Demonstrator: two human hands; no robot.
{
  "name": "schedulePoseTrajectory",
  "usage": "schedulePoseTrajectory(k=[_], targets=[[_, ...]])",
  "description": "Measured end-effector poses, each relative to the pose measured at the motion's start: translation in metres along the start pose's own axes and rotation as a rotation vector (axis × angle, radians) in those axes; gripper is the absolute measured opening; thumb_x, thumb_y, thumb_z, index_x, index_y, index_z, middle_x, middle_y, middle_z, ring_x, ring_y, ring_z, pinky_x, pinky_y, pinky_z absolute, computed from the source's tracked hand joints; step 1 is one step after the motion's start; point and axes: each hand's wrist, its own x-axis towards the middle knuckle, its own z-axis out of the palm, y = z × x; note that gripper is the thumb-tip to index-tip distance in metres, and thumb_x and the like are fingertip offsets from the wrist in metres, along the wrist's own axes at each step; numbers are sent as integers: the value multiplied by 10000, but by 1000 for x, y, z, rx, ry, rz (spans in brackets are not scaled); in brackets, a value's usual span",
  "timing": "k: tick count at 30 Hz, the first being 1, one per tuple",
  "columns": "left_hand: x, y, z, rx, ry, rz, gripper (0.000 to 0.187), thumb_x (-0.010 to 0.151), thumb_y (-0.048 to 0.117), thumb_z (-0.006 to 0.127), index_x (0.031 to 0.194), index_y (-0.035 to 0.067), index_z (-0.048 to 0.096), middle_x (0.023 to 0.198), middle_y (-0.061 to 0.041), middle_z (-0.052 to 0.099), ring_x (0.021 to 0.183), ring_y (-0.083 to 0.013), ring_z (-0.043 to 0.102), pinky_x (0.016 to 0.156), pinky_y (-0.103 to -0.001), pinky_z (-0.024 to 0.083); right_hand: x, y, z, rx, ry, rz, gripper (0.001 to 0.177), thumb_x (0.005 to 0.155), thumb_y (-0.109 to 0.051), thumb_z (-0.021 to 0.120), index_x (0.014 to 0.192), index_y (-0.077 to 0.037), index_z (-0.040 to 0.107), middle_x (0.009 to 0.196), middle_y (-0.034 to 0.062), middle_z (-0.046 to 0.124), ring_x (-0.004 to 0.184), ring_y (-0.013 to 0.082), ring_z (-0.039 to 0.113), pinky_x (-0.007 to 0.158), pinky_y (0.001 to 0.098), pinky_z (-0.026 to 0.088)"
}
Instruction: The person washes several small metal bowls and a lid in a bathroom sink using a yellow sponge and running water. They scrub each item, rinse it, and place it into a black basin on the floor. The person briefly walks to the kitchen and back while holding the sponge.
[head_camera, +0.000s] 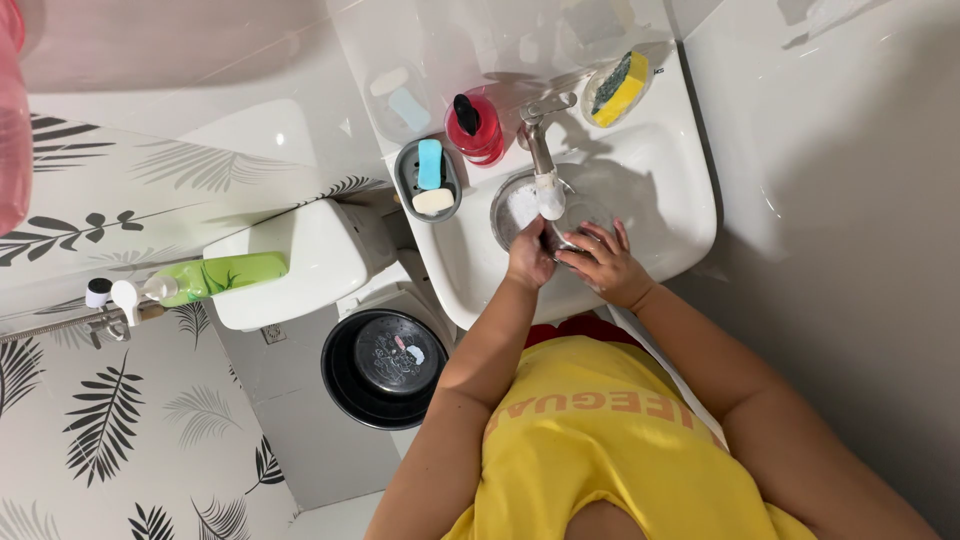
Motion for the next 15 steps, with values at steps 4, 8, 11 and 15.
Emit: schedulePoseTrajectory(k=[4,8,11,15], targets=[[-34,33,13,101,-104,158,422,1057,124,423,1468,130,517,1385,-58,609,1287,-234,560,1128,-438,431,2,12,13,402,76,191,416,902,-151,712,1301,-180,600,1456,90,503,1401,311,437,1145,496,394],[-52,46,29,13,-22,240,411,1079,129,376,1473,159,493,1466,-48,532,1356,-245,495,1186,-478,361,2,25,61,943,229,752,243,1072,-163,590,1314,-143,578,1396,16,591,1165,164,640,942,327,552],[-53,51,31,-15,34,284,393,1100,160,342,1456,154,508,1503,-57,512,1365,-252,486,1189,-469,363,13,38,88,1055,183,1044,324,1090,-183,604,1399,-85,610,1167,84,668,1007,159,610,945,326,522],[-43,53,25,9,119,280,408,1086,236,309,1422,160,527,1467,-70,547,1333,-263,529,1145,-479,433,41,45,92,1468,250,1297,316,1055,-279,546,1305,-102,620,1196,4,685,1053,97,655,870,291,555]])
